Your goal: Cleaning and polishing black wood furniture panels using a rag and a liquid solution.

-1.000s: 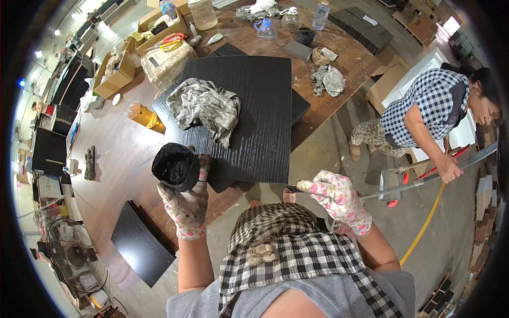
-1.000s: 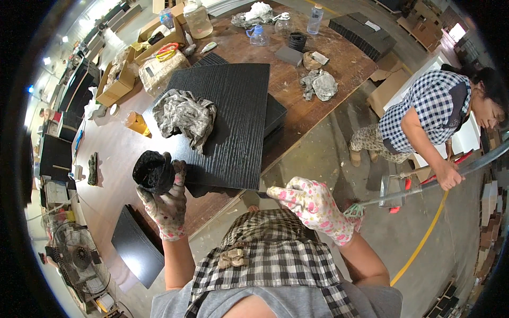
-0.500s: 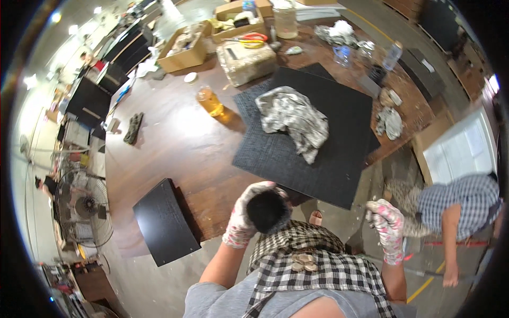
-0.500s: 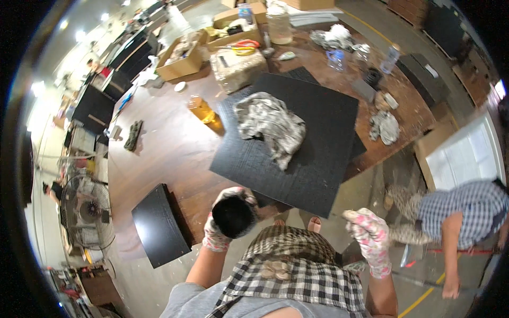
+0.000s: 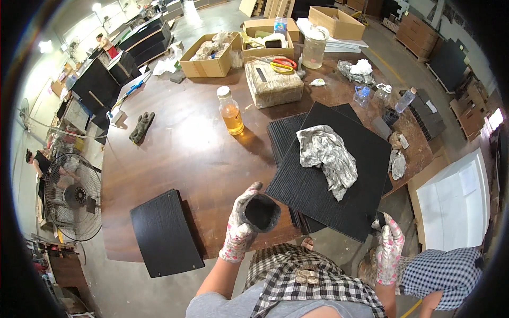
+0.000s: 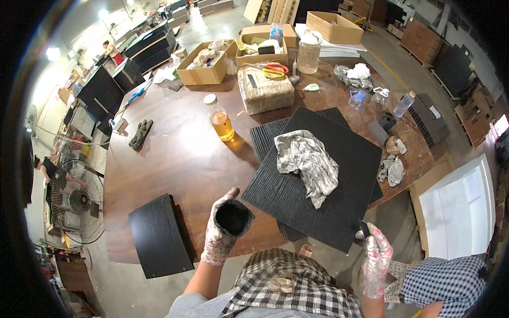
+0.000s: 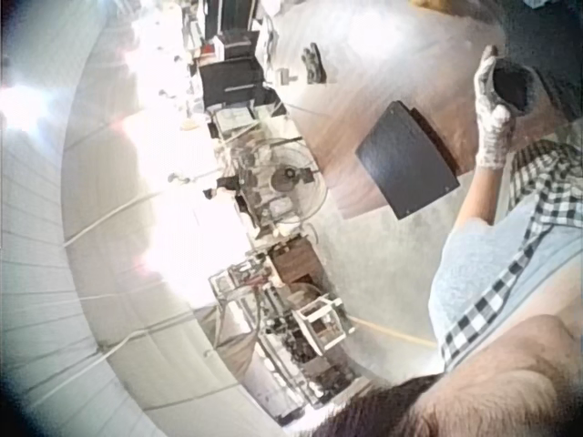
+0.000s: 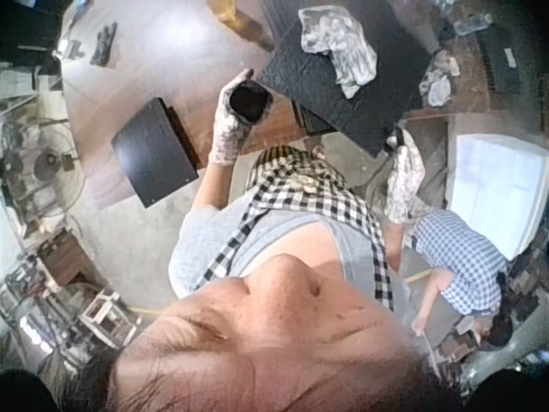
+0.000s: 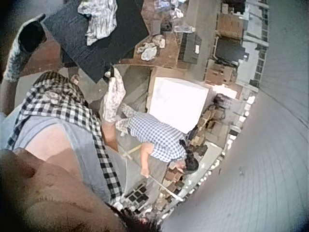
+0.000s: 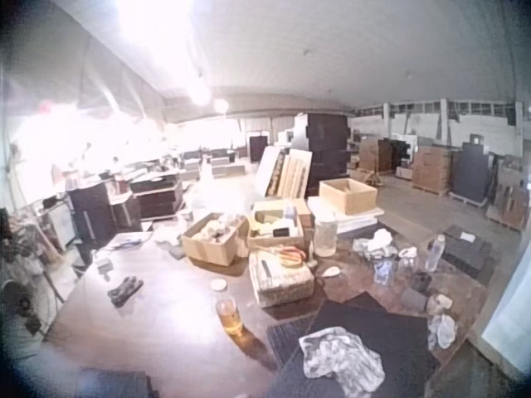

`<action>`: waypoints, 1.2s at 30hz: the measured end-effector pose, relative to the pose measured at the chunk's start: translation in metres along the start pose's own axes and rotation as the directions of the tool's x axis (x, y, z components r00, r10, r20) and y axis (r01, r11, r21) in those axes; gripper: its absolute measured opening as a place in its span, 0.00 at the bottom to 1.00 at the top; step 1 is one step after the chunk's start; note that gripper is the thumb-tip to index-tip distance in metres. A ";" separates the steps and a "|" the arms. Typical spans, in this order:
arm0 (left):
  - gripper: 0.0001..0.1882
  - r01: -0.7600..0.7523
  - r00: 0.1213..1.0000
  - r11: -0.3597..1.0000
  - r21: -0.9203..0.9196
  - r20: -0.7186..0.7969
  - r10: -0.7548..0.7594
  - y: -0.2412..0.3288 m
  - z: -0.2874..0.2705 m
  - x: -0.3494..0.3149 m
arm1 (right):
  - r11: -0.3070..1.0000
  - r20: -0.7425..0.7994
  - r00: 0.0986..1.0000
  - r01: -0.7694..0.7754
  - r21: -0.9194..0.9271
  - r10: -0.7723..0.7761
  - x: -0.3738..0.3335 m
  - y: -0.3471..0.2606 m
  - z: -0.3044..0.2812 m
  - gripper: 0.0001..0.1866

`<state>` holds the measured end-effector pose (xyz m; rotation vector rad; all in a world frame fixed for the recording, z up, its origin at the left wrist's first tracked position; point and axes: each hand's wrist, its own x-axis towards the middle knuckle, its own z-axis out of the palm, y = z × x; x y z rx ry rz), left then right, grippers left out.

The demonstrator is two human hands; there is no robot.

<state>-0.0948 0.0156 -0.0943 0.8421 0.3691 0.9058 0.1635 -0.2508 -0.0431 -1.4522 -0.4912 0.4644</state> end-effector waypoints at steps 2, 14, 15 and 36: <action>0.50 0.020 0.998 1.000 0.022 0.054 -0.022 0.000 -0.002 0.005 | 0.998 0.001 0.999 -0.041 0.052 0.041 0.001 0.000 0.002 0.16; 0.31 0.064 0.990 0.998 0.005 0.126 -0.064 0.014 -0.019 0.019 | 0.992 -0.072 0.990 -0.118 0.053 0.122 0.001 -0.038 0.032 0.14; 0.27 0.062 0.991 0.998 -0.012 0.118 -0.060 0.015 -0.022 0.019 | 0.992 -0.074 0.989 -0.130 -0.005 0.129 0.002 -0.043 0.035 0.14; 0.26 -0.052 0.970 0.882 0.467 0.232 -0.065 0.007 -0.017 0.043 | 0.889 0.179 0.984 0.087 -0.450 -0.006 0.135 -0.054 0.034 0.14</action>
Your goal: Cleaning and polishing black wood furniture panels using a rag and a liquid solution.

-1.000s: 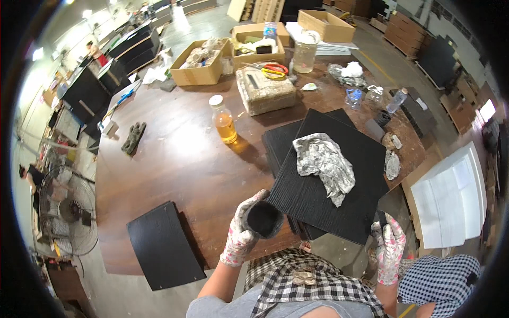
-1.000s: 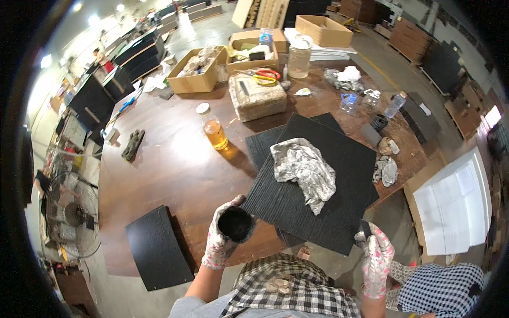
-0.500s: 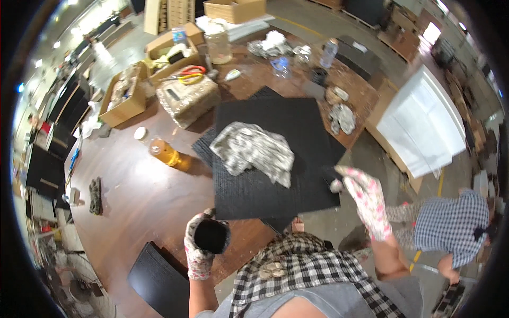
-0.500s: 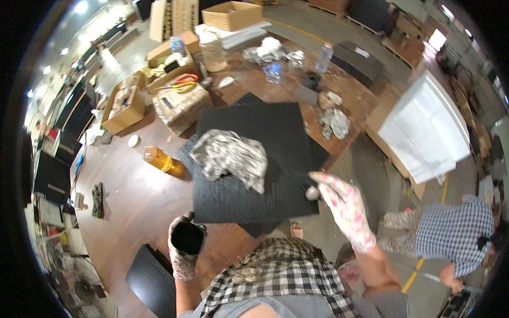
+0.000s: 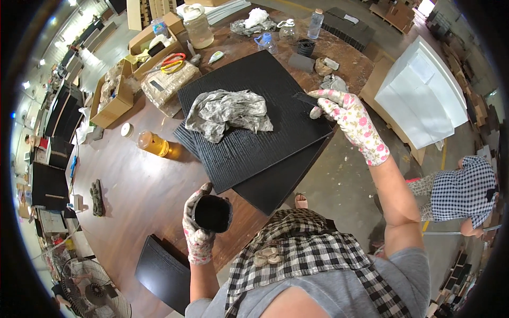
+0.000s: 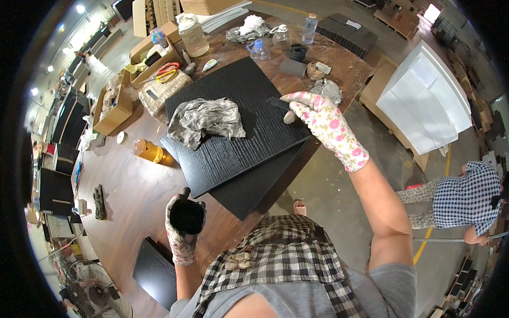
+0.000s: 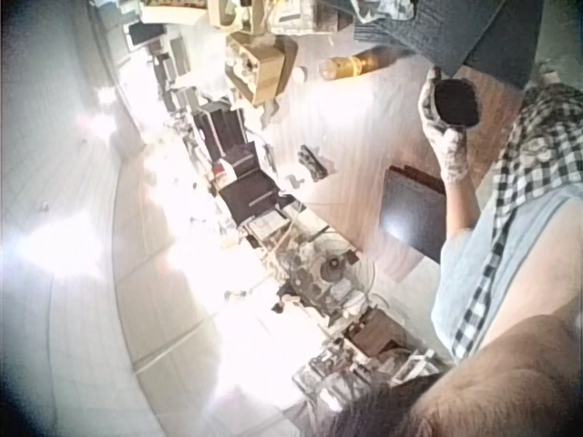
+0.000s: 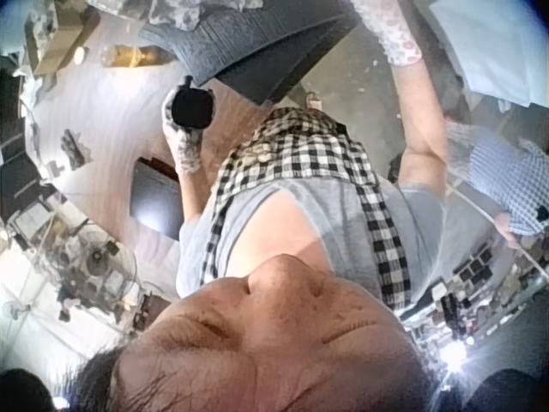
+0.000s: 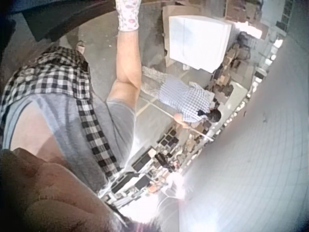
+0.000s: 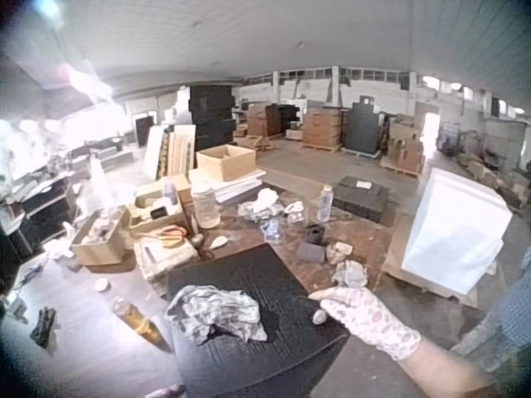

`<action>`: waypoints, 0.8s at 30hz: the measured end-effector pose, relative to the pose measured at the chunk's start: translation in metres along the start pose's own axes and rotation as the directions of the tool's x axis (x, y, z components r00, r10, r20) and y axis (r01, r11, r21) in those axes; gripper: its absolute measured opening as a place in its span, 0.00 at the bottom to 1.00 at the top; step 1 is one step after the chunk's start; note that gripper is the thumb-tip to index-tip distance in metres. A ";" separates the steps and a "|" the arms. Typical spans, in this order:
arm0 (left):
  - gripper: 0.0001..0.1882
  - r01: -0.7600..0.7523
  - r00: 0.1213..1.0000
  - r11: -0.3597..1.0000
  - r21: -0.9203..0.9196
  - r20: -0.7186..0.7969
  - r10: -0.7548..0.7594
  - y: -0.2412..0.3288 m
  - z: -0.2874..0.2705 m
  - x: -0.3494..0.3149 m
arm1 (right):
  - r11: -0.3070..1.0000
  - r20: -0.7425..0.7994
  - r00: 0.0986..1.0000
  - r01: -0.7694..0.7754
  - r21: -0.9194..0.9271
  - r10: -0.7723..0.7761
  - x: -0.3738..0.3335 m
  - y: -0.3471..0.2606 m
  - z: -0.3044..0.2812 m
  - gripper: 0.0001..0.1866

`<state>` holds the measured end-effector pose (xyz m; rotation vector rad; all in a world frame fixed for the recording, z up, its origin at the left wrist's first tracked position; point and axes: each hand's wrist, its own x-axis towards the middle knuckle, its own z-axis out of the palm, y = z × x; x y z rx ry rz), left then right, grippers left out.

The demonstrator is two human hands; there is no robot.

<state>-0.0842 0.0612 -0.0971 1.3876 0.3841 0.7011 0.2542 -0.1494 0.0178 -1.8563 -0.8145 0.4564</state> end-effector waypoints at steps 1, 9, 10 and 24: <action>0.25 0.035 0.999 0.998 -0.044 -0.006 -0.035 0.000 0.000 -0.001 | 0.999 -0.014 0.999 0.050 -0.013 -0.051 -0.001 0.001 0.001 0.14; 0.23 0.077 0.997 0.951 -0.300 0.044 -0.067 0.009 0.010 -0.012 | 0.990 0.012 0.990 0.138 0.021 -0.138 0.002 0.011 0.003 0.13; 0.25 0.057 0.998 0.978 -0.199 0.022 -0.053 0.009 0.012 -0.013 | 0.989 0.032 0.989 0.143 0.043 -0.144 0.005 0.014 0.001 0.13; 0.47 -0.093 0.958 0.927 -0.362 -0.285 -0.015 0.033 0.135 0.019 | 0.865 0.203 0.979 -0.111 0.490 0.011 0.039 0.112 -0.121 0.16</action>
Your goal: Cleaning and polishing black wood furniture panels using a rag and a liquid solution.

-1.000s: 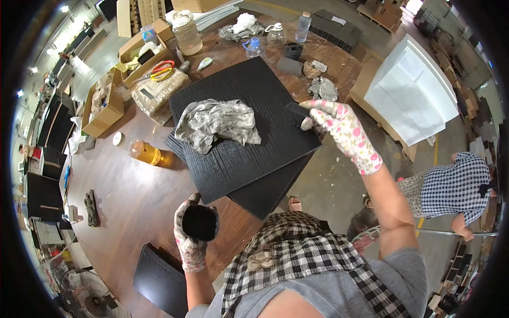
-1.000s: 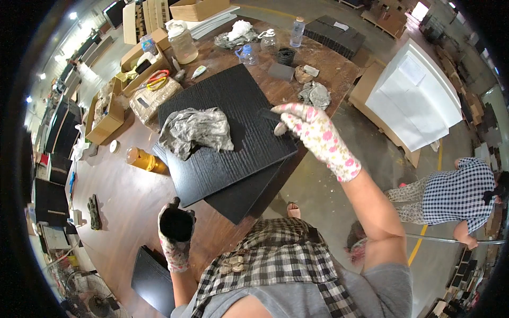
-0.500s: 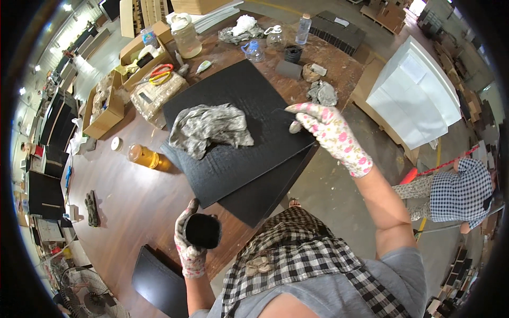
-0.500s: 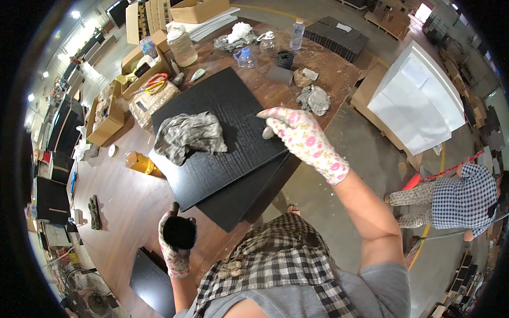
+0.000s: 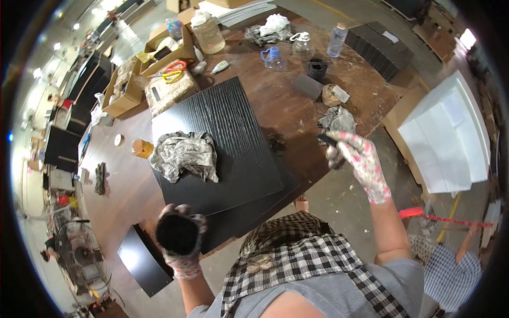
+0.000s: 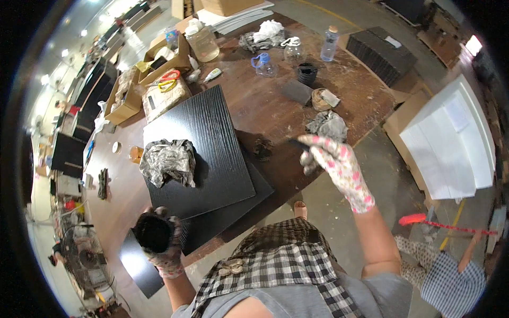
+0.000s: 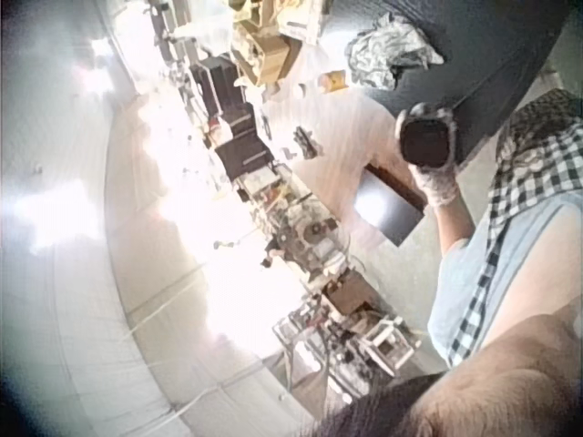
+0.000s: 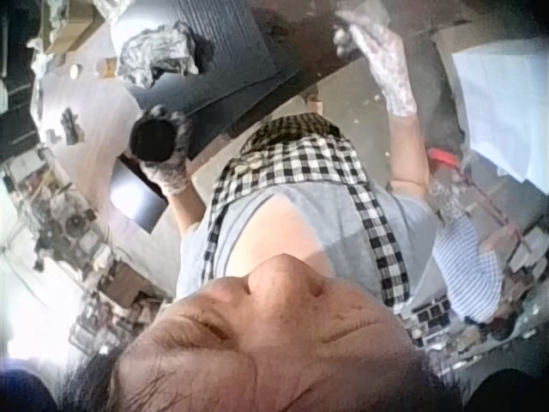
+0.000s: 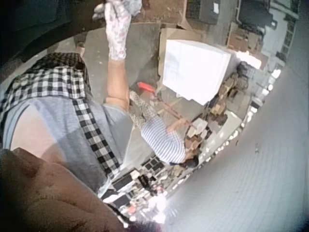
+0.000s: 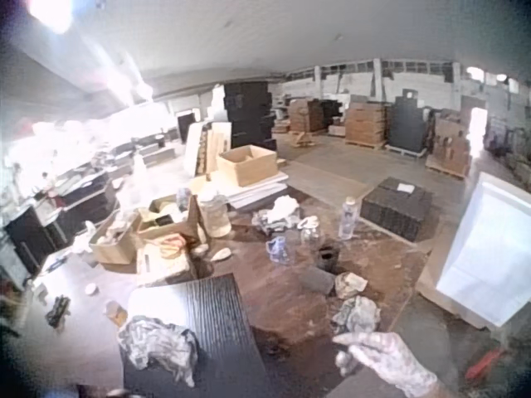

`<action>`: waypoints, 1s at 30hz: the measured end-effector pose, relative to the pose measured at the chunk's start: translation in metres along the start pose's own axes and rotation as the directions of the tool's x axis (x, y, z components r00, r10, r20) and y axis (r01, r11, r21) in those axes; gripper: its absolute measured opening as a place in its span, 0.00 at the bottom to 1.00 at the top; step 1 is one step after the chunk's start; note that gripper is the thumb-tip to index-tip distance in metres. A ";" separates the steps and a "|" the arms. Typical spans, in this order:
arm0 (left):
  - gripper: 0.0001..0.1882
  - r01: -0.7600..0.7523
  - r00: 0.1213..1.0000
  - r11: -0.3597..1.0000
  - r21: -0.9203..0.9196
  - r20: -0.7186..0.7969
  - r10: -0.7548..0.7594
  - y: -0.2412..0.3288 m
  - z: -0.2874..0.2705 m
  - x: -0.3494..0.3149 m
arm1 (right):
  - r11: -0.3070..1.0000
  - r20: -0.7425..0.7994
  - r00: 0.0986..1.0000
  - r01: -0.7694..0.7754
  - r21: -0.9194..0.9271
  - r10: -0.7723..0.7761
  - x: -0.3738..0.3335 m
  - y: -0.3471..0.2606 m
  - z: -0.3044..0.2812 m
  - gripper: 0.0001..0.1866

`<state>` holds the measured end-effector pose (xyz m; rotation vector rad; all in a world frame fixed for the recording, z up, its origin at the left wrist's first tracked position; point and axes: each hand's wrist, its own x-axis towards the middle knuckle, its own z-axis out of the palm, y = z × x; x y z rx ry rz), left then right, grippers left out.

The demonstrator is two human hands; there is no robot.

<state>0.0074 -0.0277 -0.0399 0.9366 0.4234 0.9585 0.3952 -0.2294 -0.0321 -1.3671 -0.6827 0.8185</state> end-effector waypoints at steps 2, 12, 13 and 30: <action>0.47 0.016 0.997 0.999 0.048 0.075 -0.020 -0.018 0.029 0.002 | 0.999 0.084 0.996 -0.026 0.037 0.022 -0.005 0.009 -0.011 0.16; 0.28 0.101 0.995 0.994 0.042 -0.030 -0.099 -0.048 0.111 -0.002 | 0.971 0.426 0.883 0.235 -0.038 -0.197 0.014 0.028 -0.025 0.17; 0.28 0.108 0.993 0.994 0.016 -0.043 -0.107 -0.049 0.117 -0.001 | 0.985 0.420 0.891 0.170 0.043 -0.172 0.018 0.026 -0.022 0.17; 0.52 0.265 0.958 0.963 0.048 0.103 -0.269 -0.028 0.105 0.030 | 0.254 0.763 0.512 0.859 -0.444 -0.395 0.038 -0.075 0.110 0.21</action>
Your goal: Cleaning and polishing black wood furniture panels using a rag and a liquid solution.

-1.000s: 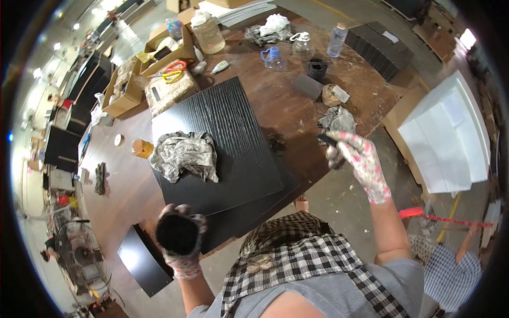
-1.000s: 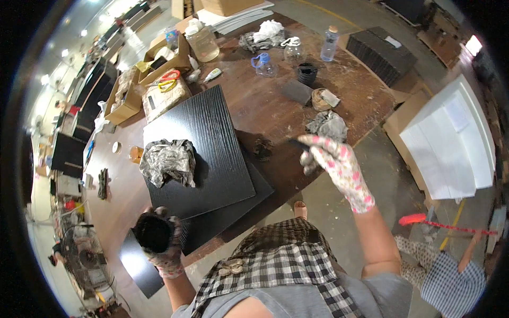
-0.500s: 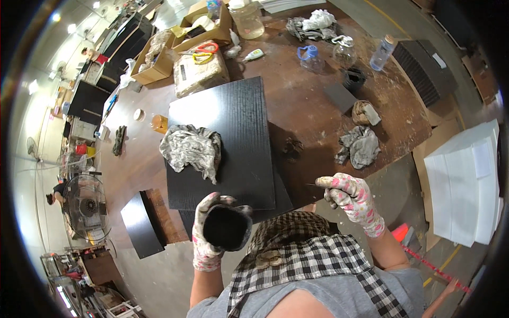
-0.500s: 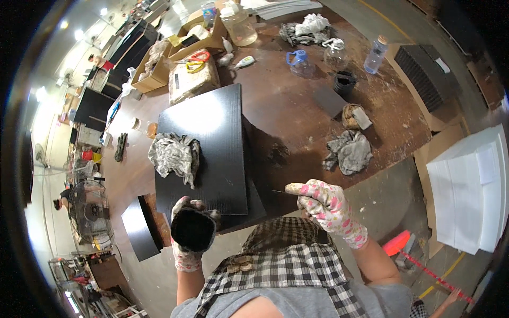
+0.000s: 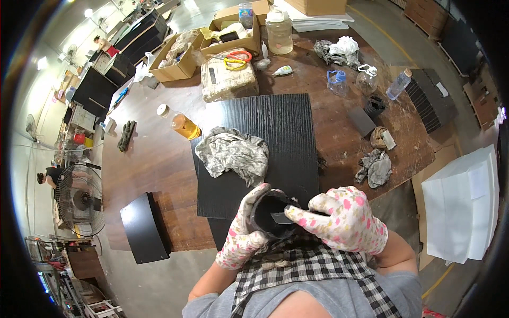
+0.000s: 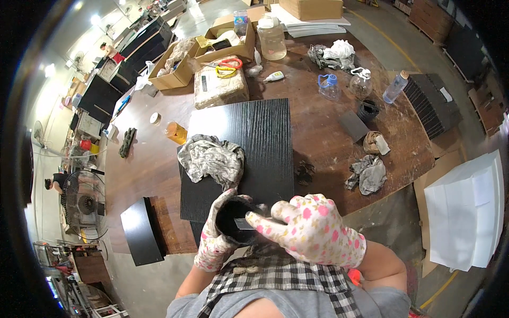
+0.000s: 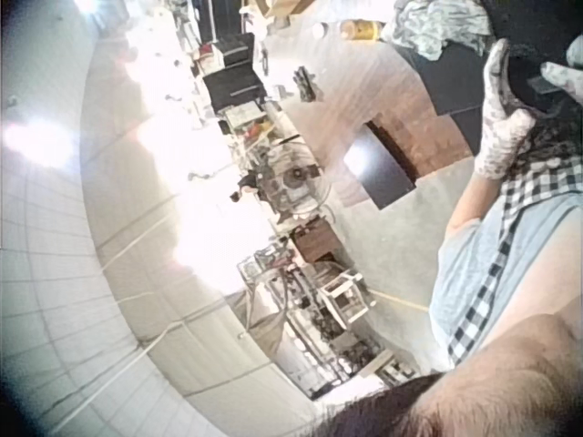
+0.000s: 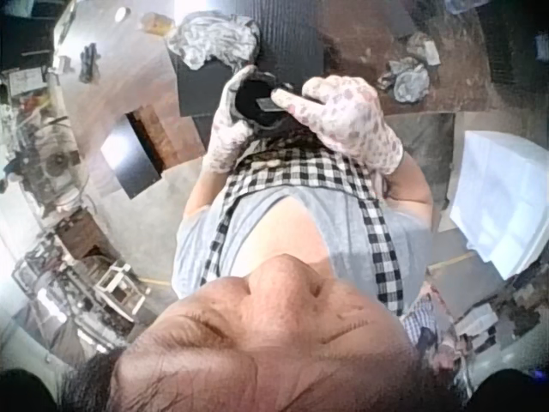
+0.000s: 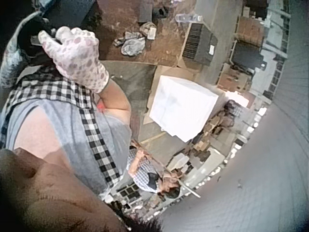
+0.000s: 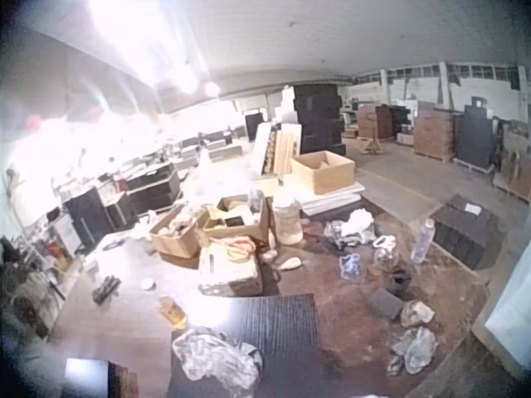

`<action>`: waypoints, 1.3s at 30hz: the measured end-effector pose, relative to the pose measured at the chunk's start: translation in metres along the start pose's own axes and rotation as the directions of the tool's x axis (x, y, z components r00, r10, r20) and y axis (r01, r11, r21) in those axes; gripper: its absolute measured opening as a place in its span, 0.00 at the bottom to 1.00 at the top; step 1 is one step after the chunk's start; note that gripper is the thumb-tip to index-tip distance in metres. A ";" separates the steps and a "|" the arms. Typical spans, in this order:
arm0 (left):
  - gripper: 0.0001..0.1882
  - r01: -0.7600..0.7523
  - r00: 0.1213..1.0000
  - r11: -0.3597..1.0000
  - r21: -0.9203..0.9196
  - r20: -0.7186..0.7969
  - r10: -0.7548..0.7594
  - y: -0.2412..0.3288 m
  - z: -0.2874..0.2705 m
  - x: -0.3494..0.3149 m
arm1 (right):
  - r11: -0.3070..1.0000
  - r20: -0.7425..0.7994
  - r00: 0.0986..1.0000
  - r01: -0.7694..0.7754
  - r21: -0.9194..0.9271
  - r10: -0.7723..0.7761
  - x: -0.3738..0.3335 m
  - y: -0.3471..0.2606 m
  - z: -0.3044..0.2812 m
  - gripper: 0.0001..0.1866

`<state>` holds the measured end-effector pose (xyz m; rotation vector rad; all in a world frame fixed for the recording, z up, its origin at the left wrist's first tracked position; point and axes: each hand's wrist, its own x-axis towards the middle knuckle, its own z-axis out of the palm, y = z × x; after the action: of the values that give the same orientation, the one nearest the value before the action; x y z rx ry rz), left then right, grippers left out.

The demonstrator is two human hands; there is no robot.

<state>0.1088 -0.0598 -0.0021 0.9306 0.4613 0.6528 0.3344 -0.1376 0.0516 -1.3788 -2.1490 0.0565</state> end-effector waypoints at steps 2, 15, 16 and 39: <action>0.52 -0.007 0.999 0.998 -0.059 0.034 0.009 0.001 -0.003 0.003 | 0.999 0.129 0.991 0.033 -0.026 -0.030 0.006 0.001 0.000 0.21; 0.56 -0.114 0.977 0.993 -0.031 -0.183 0.106 -0.011 0.065 0.070 | 0.854 -0.221 0.963 0.244 0.459 -0.156 0.006 0.108 -0.003 0.19; 0.55 -0.089 0.980 0.994 -0.066 -0.184 0.075 -0.011 0.071 0.079 | 0.858 -0.221 0.961 0.251 0.449 -0.166 0.005 0.118 -0.002 0.18; 0.29 -0.121 0.661 0.763 0.635 -0.522 0.539 -0.041 0.055 0.086 | 0.853 -0.060 0.895 -0.440 -0.282 0.442 0.058 0.450 0.078 0.23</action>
<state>0.2176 -0.0502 -0.0150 1.3428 1.2143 1.2841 0.6477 0.1408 -0.1374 -2.0280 -1.8516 -0.0798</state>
